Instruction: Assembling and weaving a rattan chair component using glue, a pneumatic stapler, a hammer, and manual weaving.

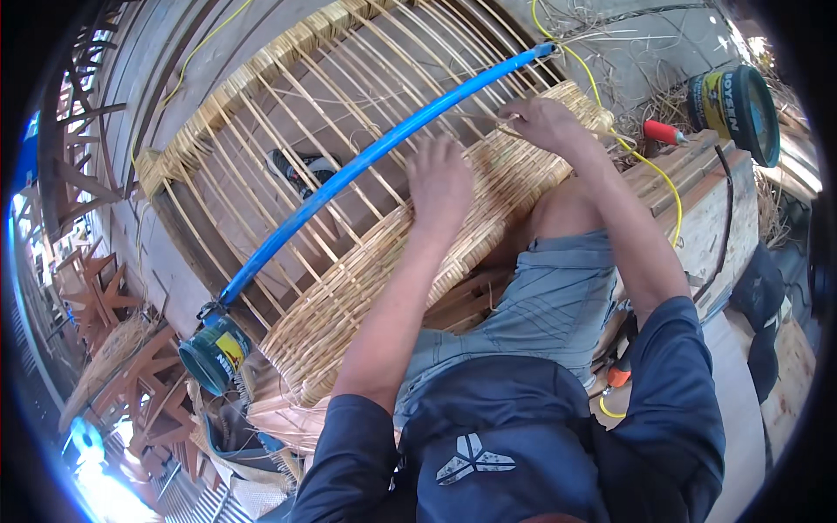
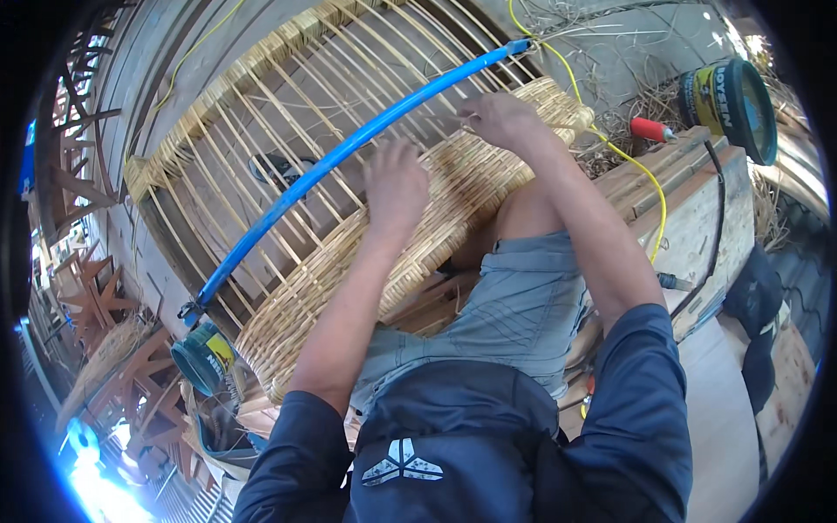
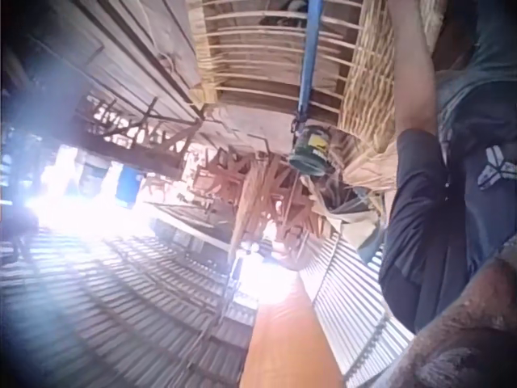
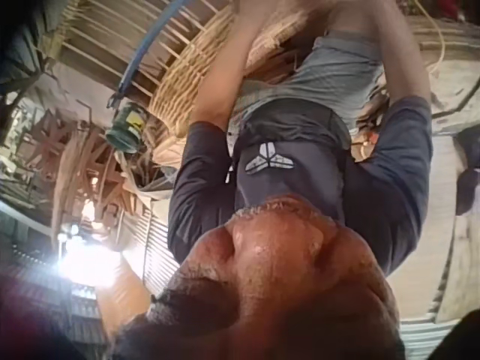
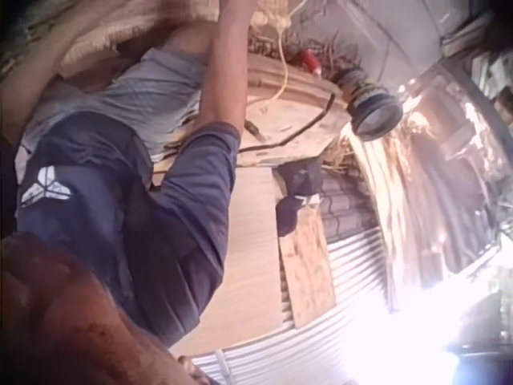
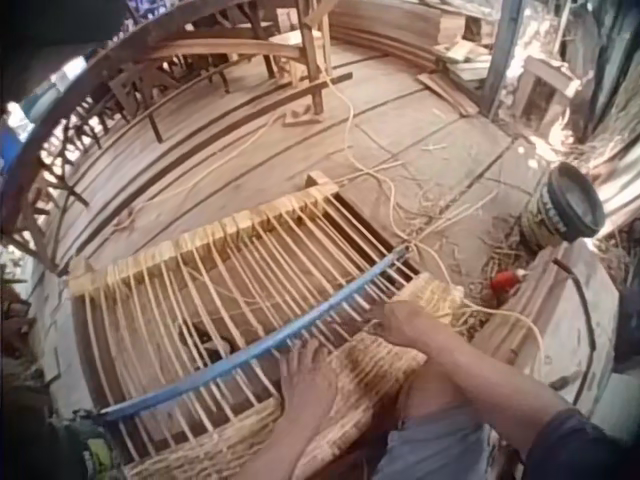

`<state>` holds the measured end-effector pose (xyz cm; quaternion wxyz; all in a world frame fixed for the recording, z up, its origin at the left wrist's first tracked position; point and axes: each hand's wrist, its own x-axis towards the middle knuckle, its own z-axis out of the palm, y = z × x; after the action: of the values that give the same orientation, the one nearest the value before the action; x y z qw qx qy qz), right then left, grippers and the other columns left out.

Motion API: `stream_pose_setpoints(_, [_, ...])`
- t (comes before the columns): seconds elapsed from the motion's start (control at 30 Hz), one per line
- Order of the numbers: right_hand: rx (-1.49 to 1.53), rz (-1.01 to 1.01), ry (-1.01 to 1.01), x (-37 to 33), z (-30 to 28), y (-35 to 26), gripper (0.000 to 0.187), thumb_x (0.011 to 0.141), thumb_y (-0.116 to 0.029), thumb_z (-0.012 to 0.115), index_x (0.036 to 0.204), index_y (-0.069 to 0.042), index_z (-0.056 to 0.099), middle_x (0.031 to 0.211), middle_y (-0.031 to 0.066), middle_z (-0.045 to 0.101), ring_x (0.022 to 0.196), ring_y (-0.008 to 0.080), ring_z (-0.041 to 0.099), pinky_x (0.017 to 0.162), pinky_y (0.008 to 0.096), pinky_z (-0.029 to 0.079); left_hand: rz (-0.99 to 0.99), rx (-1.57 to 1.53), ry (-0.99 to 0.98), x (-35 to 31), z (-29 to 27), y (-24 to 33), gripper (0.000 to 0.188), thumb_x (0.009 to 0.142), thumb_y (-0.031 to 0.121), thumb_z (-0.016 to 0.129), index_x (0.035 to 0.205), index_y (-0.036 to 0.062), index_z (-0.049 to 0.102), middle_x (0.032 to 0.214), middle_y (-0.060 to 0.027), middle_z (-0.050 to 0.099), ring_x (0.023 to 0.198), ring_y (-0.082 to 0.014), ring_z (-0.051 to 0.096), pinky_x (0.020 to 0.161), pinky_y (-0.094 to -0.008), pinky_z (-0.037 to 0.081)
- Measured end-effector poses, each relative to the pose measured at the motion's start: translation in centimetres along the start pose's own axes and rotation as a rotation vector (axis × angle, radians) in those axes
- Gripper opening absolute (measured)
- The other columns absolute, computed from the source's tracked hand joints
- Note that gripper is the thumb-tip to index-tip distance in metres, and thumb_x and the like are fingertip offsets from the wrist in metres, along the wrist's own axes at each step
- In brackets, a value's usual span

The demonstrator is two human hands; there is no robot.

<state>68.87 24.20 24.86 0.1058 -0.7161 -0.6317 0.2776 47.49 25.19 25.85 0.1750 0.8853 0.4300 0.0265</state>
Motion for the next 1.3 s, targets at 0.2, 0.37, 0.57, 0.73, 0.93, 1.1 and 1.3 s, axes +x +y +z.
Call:
stream_pose_setpoints(0.2, [0.071, -0.161, -0.112, 0.4, 4.6, 1.8, 0.021, 0.087, -0.024, 0.054, 0.1, -0.012, 0.066, 0.083, 0.0178, 0.064, 0.078, 0.0334, 0.062, 0.071, 0.0411, 0.049, -0.171, 0.241, 0.068, 1.7, 2.7, -1.4, 0.042, 0.088, 0.03, 0.049, 0.113, -0.0028, 0.059, 0.141, -0.0157, 0.032, 0.132, -0.0409, 0.023, 0.103, -0.0571, 0.02])
stream_pose_setpoints(0.37, [0.444, 0.092, -0.354, 2.0, 3.3, 1.9, 0.023, 0.082, -0.014, 0.053, 0.099, -0.008, 0.067, 0.082, 0.0148, 0.066, 0.078, 0.0237, 0.065, 0.071, 0.0339, 0.05, -0.203, 0.322, 0.145, 3.3, 3.1, -1.3, 0.043, 0.087, 0.027, 0.051, 0.113, -0.0061, 0.058, 0.139, -0.0173, 0.032, 0.132, -0.041, 0.022, 0.105, -0.055, 0.016])
stream_pose_setpoints(0.57, [-0.078, 0.107, -0.217, 1.4, 5.7, -0.9, 0.022, 0.08, -0.016, 0.056, 0.098, -0.005, 0.063, 0.102, 0.0145, 0.064, 0.097, 0.0301, 0.061, 0.084, 0.0397, 0.048, -0.165, 0.227, 0.198, 1.8, 1.9, -2.9, 0.027, 0.079, 0.019, 0.059, 0.092, -0.0039, 0.066, 0.128, -0.0159, 0.044, 0.122, -0.0396, 0.034, 0.099, -0.0537, 0.024])
stream_pose_setpoints(0.73, [0.3, -0.347, 0.034, -0.6, 5.8, -9.2, 0.029, 0.084, -0.023, 0.061, 0.107, -0.004, 0.059, 0.098, 0.0139, 0.061, 0.095, 0.0338, 0.055, 0.085, 0.043, 0.045, -0.083, 0.156, 0.264, -5.2, -5.3, -4.9, 0.019, 0.08, 0.023, 0.064, 0.08, 0.0039, 0.064, 0.129, -0.0105, 0.042, 0.126, -0.0351, 0.031, 0.098, -0.0578, 0.024])
stream_pose_setpoints(0.93, [0.164, -0.11, -0.163, 0.4, 7.0, -9.9, 0.025, 0.088, -0.03, 0.052, 0.098, -0.01, 0.063, 0.095, 0.0152, 0.065, 0.09, 0.033, 0.061, 0.08, 0.0443, 0.047, -0.258, 0.276, 0.094, -4.9, -3.9, -5.9, 0.031, 0.083, 0.029, 0.06, 0.097, 0.0024, 0.065, 0.135, -0.0146, 0.038, 0.13, -0.0402, 0.025, 0.104, -0.059, 0.019])
stream_pose_setpoints(1.1, [0.09, -0.138, -0.249, 2.3, 9.7, -10.6, 0.023, 0.086, -0.023, 0.051, 0.1, -0.01, 0.064, 0.098, 0.0147, 0.065, 0.092, 0.0322, 0.062, 0.08, 0.0429, 0.048, -0.32, 0.376, 0.132, -4.5, -2.0, -6.5, 0.041, 0.088, 0.036, 0.051, 0.11, 0.0032, 0.063, 0.142, -0.0168, 0.03, 0.132, -0.0443, 0.021, 0.103, -0.06, 0.016])
stream_pose_setpoints(1.3, [0.177, -0.181, -0.083, 0.5, 12.0, -11.6, 0.025, 0.083, -0.023, 0.058, 0.104, -0.013, 0.064, 0.101, 0.0132, 0.064, 0.095, 0.0357, 0.058, 0.083, 0.0415, 0.047, -0.383, 0.252, 0.17, -5.8, -3.8, -6.5, 0.029, 0.08, 0.027, 0.062, 0.091, 0.0007, 0.069, 0.133, -0.014, 0.041, 0.129, -0.0413, 0.027, 0.103, -0.0598, 0.018])
